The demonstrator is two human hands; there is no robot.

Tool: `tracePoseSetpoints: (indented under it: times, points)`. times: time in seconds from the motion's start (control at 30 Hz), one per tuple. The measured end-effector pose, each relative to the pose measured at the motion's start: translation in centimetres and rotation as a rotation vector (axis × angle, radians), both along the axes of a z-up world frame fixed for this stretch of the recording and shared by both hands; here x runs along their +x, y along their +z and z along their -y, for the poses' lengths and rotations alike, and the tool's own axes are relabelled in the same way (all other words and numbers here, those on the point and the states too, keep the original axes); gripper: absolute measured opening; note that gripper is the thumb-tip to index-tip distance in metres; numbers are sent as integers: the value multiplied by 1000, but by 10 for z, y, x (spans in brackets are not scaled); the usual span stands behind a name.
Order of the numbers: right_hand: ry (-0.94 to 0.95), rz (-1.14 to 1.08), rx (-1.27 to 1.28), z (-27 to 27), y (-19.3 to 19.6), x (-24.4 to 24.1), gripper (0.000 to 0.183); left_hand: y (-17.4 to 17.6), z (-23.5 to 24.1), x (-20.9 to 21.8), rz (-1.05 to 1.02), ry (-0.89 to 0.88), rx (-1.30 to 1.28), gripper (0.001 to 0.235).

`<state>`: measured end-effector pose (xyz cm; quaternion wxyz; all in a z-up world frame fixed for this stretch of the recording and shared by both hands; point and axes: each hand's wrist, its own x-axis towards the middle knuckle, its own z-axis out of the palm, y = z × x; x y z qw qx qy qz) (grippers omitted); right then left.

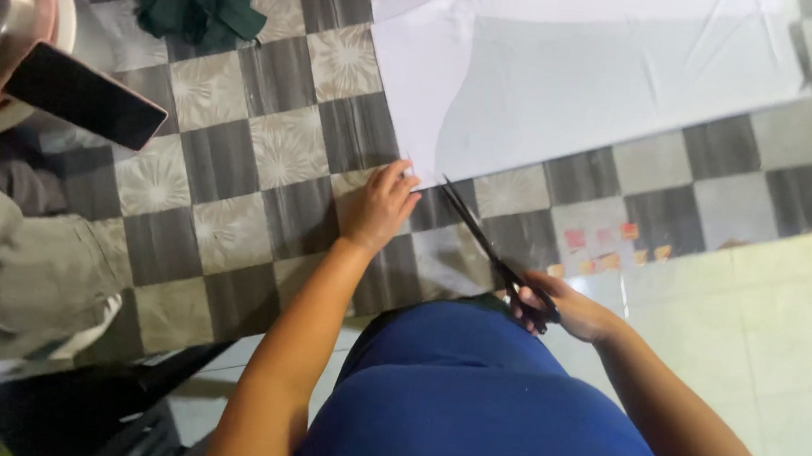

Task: Cutting white fabric with a green template using large scissors on a checkered table

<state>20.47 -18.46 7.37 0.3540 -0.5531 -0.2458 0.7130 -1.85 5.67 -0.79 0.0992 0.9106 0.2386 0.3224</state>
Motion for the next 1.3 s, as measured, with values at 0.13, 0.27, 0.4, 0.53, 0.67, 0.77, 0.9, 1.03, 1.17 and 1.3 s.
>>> tracePoseSetpoints:
  times: [0.13, 0.27, 0.4, 0.53, 0.67, 0.77, 0.9, 1.03, 1.17, 1.3]
  points:
    - [-110, 45, 29, -1, 2, -52, 39, 3, -7, -6, 7, -126, -29, 12]
    - [-220, 62, 37, 1, -22, -81, 40, 5, -10, -7, 63, -160, -98, 11]
    - [-306, 80, 53, -4, -30, -104, 41, 4, -12, -9, 64, -144, -129, 18]
    - [-356, 139, 2, -9, -23, -119, 44, 3, -15, -8, 60, -154, -151, 13]
    - [-364, 177, 0, -14, -26, -119, 43, 6, -16, -8, 116, -175, -170, 11]
    - [-372, 200, -11, -17, -26, -123, 41, 12, -16, -11, 130, -194, -196, 10]
    - [-387, 244, 33, -20, -26, -124, 41, 11, -17, -9, 141, -212, -208, 10]
    - [-415, 258, 32, -25, -20, -126, 41, 7, -17, -8, 155, -205, -205, 9]
    - [-421, 270, 39, -20, -30, -124, 41, 8, -17, -8, 149, -185, -198, 9]
    - [-408, 260, 25, -19, -33, -125, 41, 8, -16, -7, 150, -186, -206, 10]
